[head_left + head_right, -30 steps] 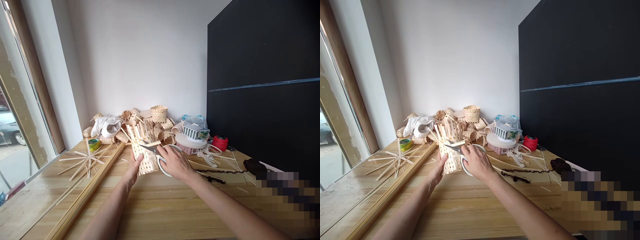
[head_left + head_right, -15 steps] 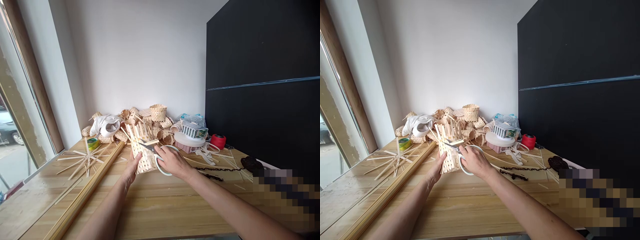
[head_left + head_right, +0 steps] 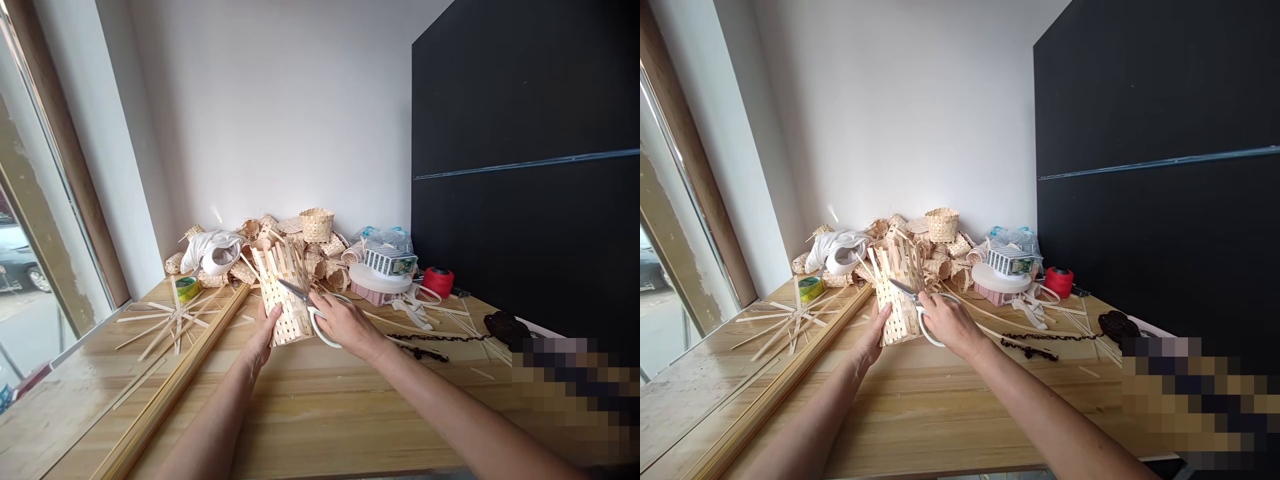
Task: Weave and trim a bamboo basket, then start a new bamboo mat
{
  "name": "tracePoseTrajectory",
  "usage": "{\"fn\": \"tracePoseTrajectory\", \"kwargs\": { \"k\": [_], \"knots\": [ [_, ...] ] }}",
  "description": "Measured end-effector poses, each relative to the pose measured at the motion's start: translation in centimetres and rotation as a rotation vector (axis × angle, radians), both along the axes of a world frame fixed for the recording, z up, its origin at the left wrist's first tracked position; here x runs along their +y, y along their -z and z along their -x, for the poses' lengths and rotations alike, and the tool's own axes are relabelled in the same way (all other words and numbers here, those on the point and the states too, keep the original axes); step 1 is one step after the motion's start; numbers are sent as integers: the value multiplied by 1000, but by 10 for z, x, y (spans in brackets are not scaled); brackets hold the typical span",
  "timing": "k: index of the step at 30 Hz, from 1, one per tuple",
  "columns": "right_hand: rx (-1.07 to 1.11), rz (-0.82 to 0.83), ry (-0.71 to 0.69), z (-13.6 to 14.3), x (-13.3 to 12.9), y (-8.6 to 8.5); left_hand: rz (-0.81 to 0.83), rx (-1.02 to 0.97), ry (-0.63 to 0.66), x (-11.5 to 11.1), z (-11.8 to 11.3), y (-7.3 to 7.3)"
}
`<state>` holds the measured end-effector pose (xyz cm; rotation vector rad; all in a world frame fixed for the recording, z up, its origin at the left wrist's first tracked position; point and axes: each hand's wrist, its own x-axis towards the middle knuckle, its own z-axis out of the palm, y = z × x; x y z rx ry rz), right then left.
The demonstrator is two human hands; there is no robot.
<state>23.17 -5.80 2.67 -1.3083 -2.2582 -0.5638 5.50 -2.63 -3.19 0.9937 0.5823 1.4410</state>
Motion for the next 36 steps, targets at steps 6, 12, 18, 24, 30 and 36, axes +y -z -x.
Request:
{"fn": "tracePoseTrajectory", "kwargs": {
  "k": [6,12,18,24,30,36],
  "knots": [
    [831,163,-73,-7,7,10,-110,16,-131,-1,3,-6],
    [1439,554,-136,6,31,38,-240,119,-337,2,4,-10],
    [1541,639,-245,32,49,48,-293,182,-472,3,5,-7],
    [1676,694,-416,22,58,61,-266,350,-448,-2,10,-5],
    [1730,772,-628,7,59,67,-235,376,-273,6,20,-13],
    [1757,875,-705,8,57,71,-325,432,-115,-1,23,-23]
  ]
}}
